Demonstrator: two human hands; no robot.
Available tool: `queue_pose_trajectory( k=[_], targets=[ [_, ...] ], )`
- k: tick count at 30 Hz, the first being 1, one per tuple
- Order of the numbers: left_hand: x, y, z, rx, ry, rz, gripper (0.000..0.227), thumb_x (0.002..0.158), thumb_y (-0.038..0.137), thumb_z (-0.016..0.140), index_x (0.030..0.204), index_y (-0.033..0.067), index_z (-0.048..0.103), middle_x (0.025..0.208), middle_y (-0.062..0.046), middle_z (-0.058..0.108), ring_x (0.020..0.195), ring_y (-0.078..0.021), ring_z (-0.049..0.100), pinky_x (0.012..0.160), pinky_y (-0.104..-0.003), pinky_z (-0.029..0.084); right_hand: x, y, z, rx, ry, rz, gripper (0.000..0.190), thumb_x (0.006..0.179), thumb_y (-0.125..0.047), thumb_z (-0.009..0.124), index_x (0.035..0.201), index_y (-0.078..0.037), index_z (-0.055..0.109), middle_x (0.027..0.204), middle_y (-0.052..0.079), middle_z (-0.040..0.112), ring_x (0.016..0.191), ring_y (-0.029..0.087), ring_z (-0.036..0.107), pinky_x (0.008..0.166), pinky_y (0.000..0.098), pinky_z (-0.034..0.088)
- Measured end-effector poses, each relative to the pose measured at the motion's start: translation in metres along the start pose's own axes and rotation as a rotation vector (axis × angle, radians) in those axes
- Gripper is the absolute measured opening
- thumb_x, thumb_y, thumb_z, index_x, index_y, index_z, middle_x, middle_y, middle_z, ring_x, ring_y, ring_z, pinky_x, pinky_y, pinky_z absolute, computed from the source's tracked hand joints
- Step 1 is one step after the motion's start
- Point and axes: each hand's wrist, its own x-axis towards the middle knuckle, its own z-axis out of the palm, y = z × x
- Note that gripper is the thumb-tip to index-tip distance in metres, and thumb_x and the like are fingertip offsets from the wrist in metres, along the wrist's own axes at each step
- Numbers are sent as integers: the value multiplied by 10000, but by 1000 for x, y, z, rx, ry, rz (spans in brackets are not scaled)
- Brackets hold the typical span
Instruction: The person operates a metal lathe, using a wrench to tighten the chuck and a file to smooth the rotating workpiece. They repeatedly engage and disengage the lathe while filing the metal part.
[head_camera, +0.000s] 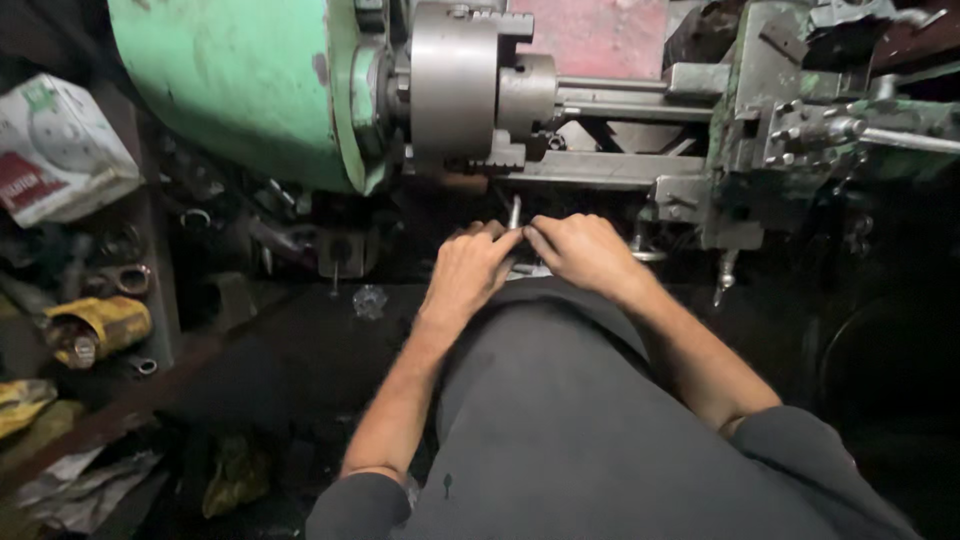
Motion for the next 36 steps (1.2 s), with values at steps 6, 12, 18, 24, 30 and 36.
queue_pose_trajectory(
  k=[6, 12, 18, 24, 30, 36],
  targets=[
    [-62, -44, 107, -14, -203, -257, 253, 882, 328, 738, 1100, 199, 738, 984, -77, 716, 942, -320, 676, 800, -474, 543, 2, 37, 110, -52, 62, -84, 394, 1019, -337, 555, 1170, 22, 616, 1006, 232, 696, 939, 419, 663, 815, 505, 541],
    [-111, -103, 211, 116, -266, -402, 264, 851, 261, 711, 1105, 201, 752, 1171, -96, 695, 1163, -327, 605, 879, -537, 510, -2, 94, 183, -63, -316, 83, 372, 1034, -405, 540, 1185, -82, 646, 1146, 202, 694, 1093, 409, 651, 924, 516, 529],
    [-127, -117, 227, 156, -442, -431, 224, 949, 314, 664, 1098, 170, 749, 1249, -88, 690, 1263, -315, 587, 1015, -502, 494, 37, 123, 214, -145, -530, 142, 488, 932, -337, 626, 1352, -93, 580, 1223, 232, 693, 1146, 410, 657, 952, 511, 534],
    [-139, -95, 190, -93, -301, -397, 389, 932, 365, 653, 1211, 101, 719, 1250, -125, 685, 1236, -344, 580, 1004, -511, 478, 97, 90, 230, 25, -495, 114, 452, 945, -349, 615, 1320, -96, 610, 1273, 220, 676, 1199, 407, 632, 993, 496, 511],
    [-188, -86, 144, -470, -348, -777, 510, 999, 475, 598, 1336, 99, 668, 1386, -129, 657, 1318, -325, 586, 1113, -422, 470, 152, 23, 275, -18, -482, -123, 445, 952, -295, 559, 1368, -145, 616, 1295, 227, 656, 1212, 418, 610, 1046, 486, 471],
    [-265, -78, 88, -662, -308, -868, 557, 1002, 475, 561, 1430, 119, 582, 1466, -156, 555, 1373, -330, 496, 1116, -418, 385, 193, -1, 317, 9, -353, -346, 411, 1030, -293, 434, 1338, -75, 597, 1212, 211, 677, 1054, 368, 681, 908, 460, 542]
  ],
)
